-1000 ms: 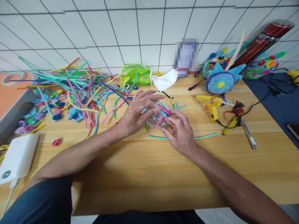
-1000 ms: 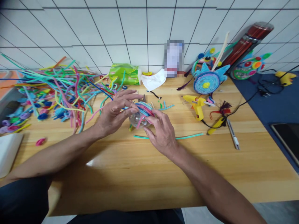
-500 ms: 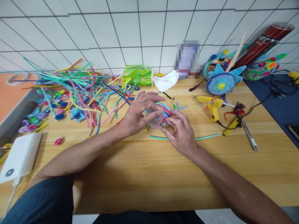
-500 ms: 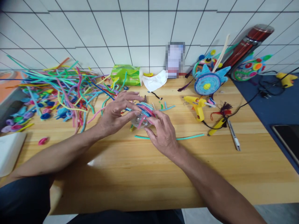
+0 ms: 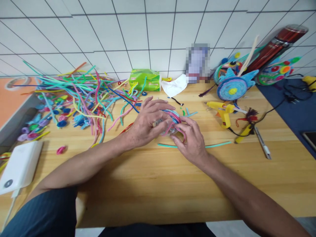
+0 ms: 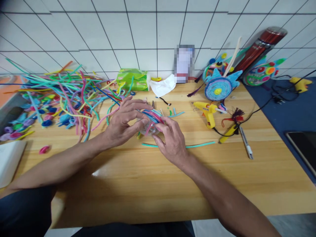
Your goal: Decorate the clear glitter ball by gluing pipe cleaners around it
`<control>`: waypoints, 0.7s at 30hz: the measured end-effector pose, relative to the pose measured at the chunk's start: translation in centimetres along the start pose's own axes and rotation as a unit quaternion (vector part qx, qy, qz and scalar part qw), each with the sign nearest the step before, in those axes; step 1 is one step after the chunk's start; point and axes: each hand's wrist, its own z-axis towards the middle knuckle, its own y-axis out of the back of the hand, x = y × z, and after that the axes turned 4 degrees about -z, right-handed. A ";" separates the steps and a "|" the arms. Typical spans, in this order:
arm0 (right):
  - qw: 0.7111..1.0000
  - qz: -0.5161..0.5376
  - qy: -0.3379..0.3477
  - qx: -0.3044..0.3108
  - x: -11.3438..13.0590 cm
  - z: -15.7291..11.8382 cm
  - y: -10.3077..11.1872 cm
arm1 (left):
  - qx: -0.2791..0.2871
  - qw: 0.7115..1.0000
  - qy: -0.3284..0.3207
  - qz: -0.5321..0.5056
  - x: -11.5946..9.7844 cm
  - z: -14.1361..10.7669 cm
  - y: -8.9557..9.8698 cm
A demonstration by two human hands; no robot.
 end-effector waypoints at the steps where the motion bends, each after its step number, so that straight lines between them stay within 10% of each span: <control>1: 1.000 0.001 -0.001 0.000 0.0 0.0 0.0 | 0.000 1.000 0.000 0.005 0.0 0.0 0.0; 21: 1.000 0.009 -0.010 0.011 0.4 0.1 0.4 | 0.067 0.995 -0.079 0.011 -2.1 -0.7 -0.3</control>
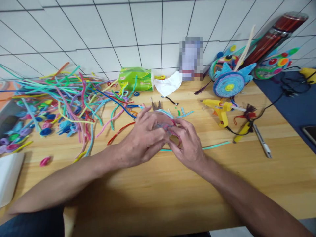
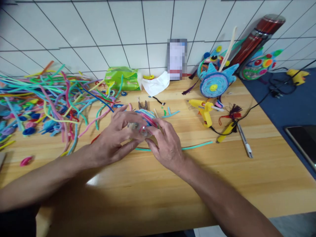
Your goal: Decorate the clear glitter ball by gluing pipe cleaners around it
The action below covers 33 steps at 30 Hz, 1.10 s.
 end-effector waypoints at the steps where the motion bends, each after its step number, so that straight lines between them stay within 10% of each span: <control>1: 1.000 0.002 0.000 0.000 0.0 0.0 0.0 | 0.014 1.000 -0.009 0.000 -0.2 0.0 0.0; 21: 0.999 0.030 0.001 0.011 -0.8 -0.4 0.0 | 0.156 0.985 -0.061 -0.043 -1.9 0.3 0.9; 33: 0.998 0.015 -0.028 0.048 -0.4 -0.1 0.2 | 0.101 0.990 0.102 0.006 1.8 1.1 1.8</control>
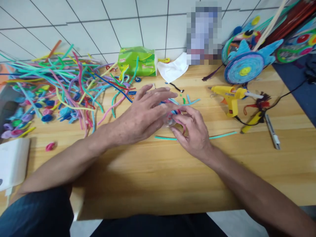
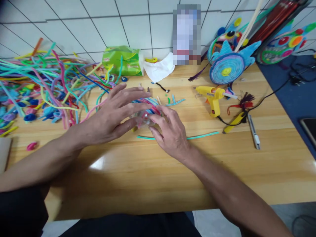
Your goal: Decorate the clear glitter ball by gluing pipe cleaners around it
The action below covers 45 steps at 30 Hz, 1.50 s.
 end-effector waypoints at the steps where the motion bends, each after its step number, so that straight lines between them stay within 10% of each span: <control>1: 1.000 -0.002 -0.001 0.004 0.0 0.0 0.1 | 0.007 1.000 0.001 0.000 0.3 0.0 -0.3; 7: 0.999 -0.029 -0.006 0.022 1.1 0.6 2.4 | 0.014 0.999 -0.032 0.018 1.0 0.4 -0.8; 13: 0.960 -0.021 0.094 0.262 4.9 0.6 6.0 | 0.010 0.996 0.019 -0.087 0.4 0.9 -0.3; 21: 0.909 -0.044 0.131 0.393 6.9 -2.6 3.8 | 0.008 0.989 0.079 -0.121 -0.1 1.1 -0.3; 31: 0.906 -0.094 0.168 0.376 9.0 -3.1 3.2 | 0.029 0.999 0.006 -0.029 0.5 1.0 -0.9; 38: 0.961 -0.140 0.110 0.210 4.6 -0.2 1.9 | -0.005 0.996 0.018 -0.091 1.1 1.0 -1.5; 45: 0.950 -0.194 0.139 0.202 3.1 -0.2 0.2 | -0.010 0.999 -0.032 0.000 1.1 1.0 -1.6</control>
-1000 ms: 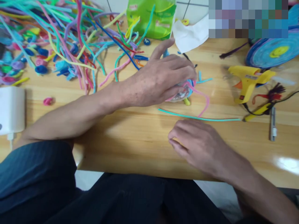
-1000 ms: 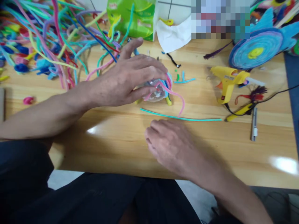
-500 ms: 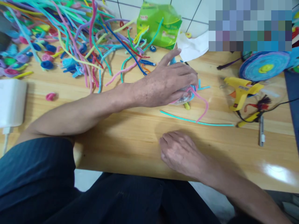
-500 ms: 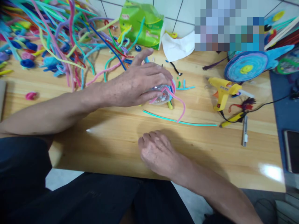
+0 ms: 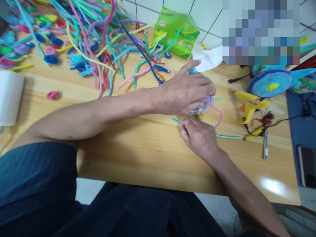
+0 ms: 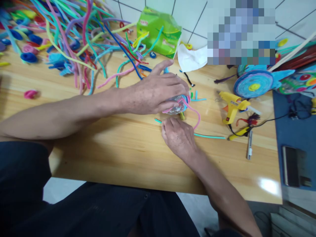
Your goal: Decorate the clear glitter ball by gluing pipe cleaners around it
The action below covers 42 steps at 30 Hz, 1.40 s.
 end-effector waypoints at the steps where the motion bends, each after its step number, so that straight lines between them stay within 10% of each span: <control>1: 1.000 -0.008 0.007 -0.006 0.1 0.0 -0.1 | -0.002 1.000 0.001 0.003 -0.1 0.0 0.0; 13: 0.992 -0.066 0.107 0.010 0.2 0.1 0.9 | 0.039 0.995 -0.003 0.091 -0.5 0.0 0.3; 24: 0.997 0.075 0.004 0.022 -0.3 -0.6 0.9 | 0.040 0.996 0.003 0.082 0.0 0.0 -0.1; 42: 0.987 -0.004 -0.074 0.143 1.2 1.0 0.5 | -0.007 0.998 -0.025 0.052 0.6 -0.5 -0.5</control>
